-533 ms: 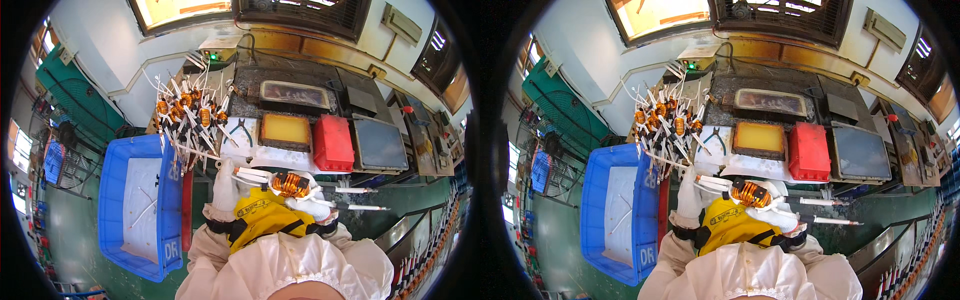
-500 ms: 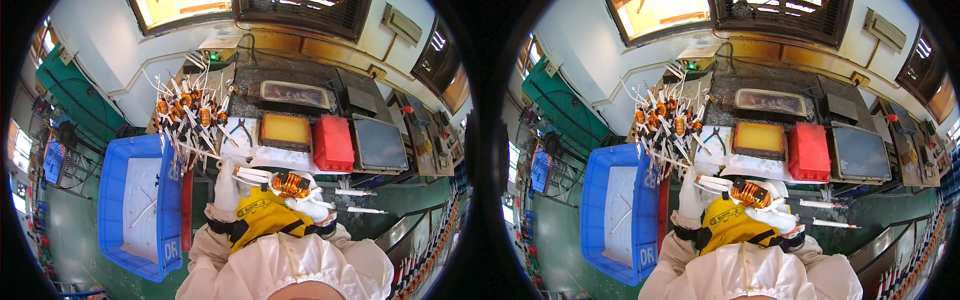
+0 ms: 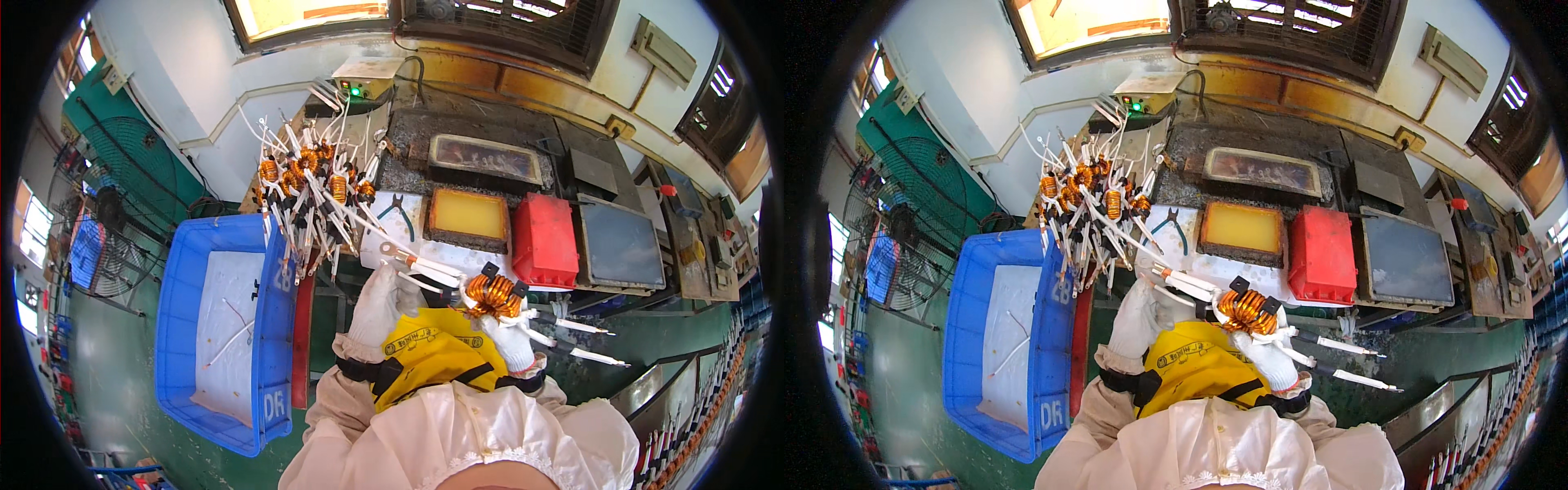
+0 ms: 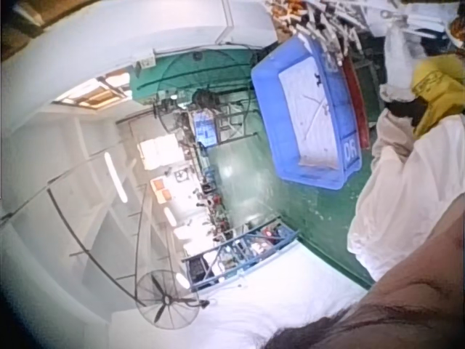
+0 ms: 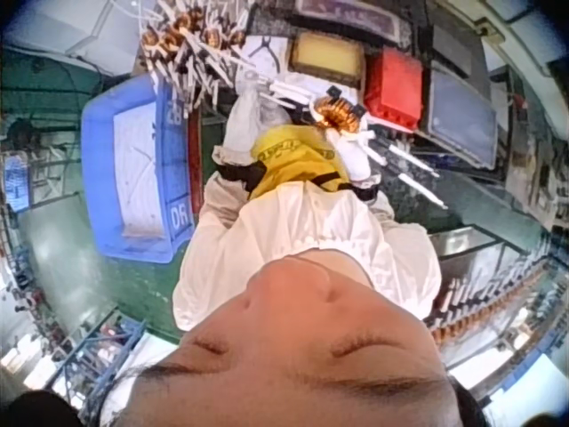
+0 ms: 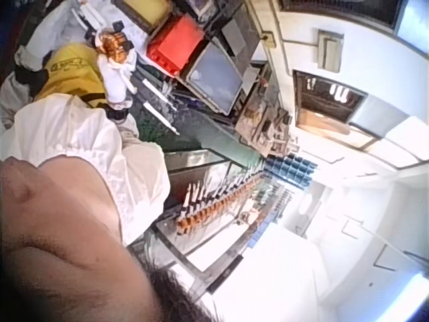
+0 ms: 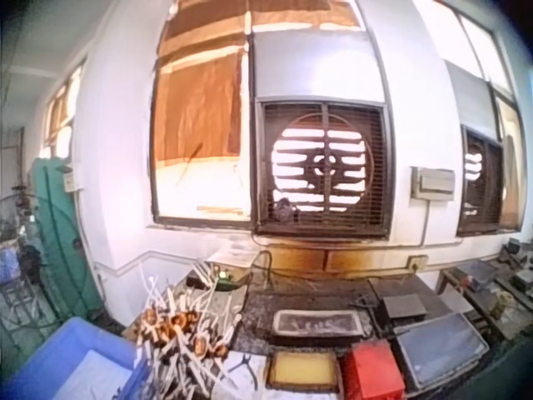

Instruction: Brazing and soldering connections on copper industrial coils at a workstation.

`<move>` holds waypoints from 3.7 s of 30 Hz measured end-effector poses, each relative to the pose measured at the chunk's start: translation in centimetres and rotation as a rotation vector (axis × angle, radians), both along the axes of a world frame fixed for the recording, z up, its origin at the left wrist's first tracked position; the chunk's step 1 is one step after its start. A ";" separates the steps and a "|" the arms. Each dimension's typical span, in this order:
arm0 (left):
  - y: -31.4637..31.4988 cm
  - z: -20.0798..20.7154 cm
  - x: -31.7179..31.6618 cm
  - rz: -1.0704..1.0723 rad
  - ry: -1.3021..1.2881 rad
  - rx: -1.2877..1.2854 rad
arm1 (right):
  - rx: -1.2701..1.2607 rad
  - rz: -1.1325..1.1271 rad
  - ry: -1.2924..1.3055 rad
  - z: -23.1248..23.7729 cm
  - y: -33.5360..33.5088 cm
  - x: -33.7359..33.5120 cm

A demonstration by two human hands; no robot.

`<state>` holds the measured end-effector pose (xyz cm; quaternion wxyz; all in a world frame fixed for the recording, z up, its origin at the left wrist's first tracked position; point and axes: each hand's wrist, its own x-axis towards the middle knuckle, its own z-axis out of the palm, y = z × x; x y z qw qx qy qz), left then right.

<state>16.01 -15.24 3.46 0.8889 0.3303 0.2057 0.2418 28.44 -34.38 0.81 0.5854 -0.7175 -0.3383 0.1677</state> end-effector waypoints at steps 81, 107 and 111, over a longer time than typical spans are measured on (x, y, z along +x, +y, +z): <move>1.6 -8.6 11.0 -0.256 -0.018 -0.429 | 0.157 -0.304 0.210 -3.8 3.2 8.9; 1.6 -6.7 11.6 -0.229 -0.009 -0.399 | 0.144 -0.357 0.200 -1.7 2.8 9.7; 2.6 -4.8 14.5 -0.281 0.038 -0.168 | 0.132 -0.389 0.215 -3.0 1.9 13.9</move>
